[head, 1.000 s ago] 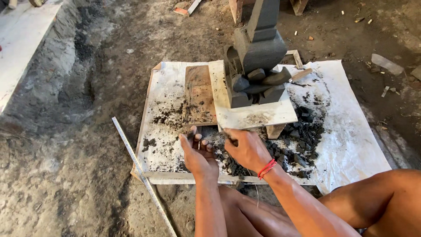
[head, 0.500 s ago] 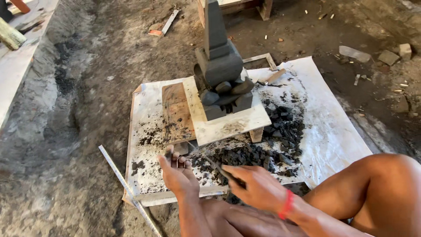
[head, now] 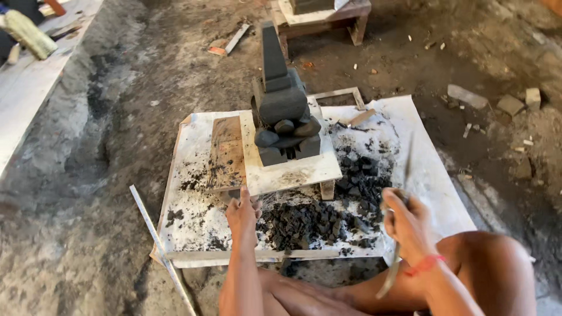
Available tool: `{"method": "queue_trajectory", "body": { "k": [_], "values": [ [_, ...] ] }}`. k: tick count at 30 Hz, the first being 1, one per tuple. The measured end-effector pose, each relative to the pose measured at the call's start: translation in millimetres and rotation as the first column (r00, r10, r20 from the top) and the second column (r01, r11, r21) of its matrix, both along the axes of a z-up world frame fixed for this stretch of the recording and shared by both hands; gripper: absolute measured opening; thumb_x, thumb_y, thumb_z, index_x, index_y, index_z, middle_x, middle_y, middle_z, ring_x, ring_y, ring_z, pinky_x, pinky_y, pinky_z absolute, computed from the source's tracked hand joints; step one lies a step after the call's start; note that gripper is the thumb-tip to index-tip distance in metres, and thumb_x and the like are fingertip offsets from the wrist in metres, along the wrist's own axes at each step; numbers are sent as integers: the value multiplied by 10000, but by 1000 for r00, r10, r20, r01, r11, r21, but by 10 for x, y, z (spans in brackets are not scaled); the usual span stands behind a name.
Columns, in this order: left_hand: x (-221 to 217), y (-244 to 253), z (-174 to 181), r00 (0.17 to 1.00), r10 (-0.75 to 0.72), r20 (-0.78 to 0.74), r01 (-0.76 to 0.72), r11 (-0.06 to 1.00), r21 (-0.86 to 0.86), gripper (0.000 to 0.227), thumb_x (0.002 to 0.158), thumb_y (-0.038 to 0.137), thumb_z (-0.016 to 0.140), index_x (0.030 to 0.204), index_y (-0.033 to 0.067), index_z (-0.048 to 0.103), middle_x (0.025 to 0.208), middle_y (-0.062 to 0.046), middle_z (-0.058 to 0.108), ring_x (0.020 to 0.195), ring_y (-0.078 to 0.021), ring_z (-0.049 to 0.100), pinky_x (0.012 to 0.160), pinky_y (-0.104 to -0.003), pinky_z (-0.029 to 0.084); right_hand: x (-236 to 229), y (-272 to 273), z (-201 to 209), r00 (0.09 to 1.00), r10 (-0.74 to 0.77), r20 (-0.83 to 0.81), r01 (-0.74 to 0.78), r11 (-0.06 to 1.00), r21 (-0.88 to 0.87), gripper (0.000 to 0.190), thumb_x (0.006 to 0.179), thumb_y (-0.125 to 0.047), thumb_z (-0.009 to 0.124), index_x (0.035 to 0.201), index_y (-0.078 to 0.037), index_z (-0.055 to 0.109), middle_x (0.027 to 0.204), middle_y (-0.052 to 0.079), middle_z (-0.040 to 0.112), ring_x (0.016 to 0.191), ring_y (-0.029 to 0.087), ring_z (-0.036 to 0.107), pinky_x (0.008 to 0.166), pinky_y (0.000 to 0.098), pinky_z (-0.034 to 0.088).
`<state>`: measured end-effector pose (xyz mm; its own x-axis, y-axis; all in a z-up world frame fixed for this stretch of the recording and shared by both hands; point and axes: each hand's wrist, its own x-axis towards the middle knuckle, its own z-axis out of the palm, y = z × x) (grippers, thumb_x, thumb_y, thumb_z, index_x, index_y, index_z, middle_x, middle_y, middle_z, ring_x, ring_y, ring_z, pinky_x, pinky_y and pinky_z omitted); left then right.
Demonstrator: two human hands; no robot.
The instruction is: The person uses a thin metal tool to carve and shape a dark stone sculpture mounted on a wooden base. They repeatedly scrape and refine the surface, removing small fragments of material while seated on the ground.
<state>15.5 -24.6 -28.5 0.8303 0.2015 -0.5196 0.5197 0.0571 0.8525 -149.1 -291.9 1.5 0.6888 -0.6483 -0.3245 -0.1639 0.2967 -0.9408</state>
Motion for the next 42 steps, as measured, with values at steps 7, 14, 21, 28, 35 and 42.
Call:
{"method": "queue_trajectory", "body": {
  "k": [7,14,21,28,35,42],
  "values": [
    [161,4,-418,984,-19,177,55,978,-200,722,1086,409,554,1437,-196,372,1136,-325,624,902,-281,773,710,-318,660,837,-13,-727,1000,-6,-29,4,995,-101,167,868,-144,813,986,-37,762,709,113,623,414,152,544,345,245,386],
    [225,-5,-453,972,71,224,10,940,-341,619,1024,298,685,1322,-212,503,1332,-454,498,1082,-494,681,915,-517,643,1132,78,-934,998,25,-55,-29,997,-70,231,907,-154,801,1071,0,750,895,189,726,483,173,598,388,250,411],
    [174,-52,-465,959,95,267,9,931,-364,586,1034,260,680,1297,-240,523,1304,-491,481,1112,-541,641,916,-568,650,1114,93,-847,998,38,-53,-43,994,-98,228,931,-122,753,1100,30,737,924,199,760,478,141,560,405,230,395],
    [257,-70,-647,949,109,296,-6,944,-329,458,1036,260,684,1176,-174,654,1117,-416,623,995,-472,715,859,-527,682,1092,143,-707,999,25,-27,-27,994,-104,214,927,-81,750,1086,61,728,883,207,735,479,136,547,390,220,372],
    [259,-102,-709,939,223,263,-90,895,-437,427,1002,255,725,1036,-169,681,919,-341,661,846,-357,748,810,-448,683,1084,154,-679,999,29,-17,-30,994,-108,250,926,-55,753,1118,98,706,816,192,685,506,142,545,391,211,360],
    [117,-132,-594,949,185,255,-58,898,-437,489,1008,253,708,1193,-195,638,1103,-424,634,891,-375,748,826,-441,679,1040,66,-668,999,12,-35,-17,992,-127,271,936,-69,761,1136,104,702,732,152,626,517,154,566,400,239,374]
  ]
}}
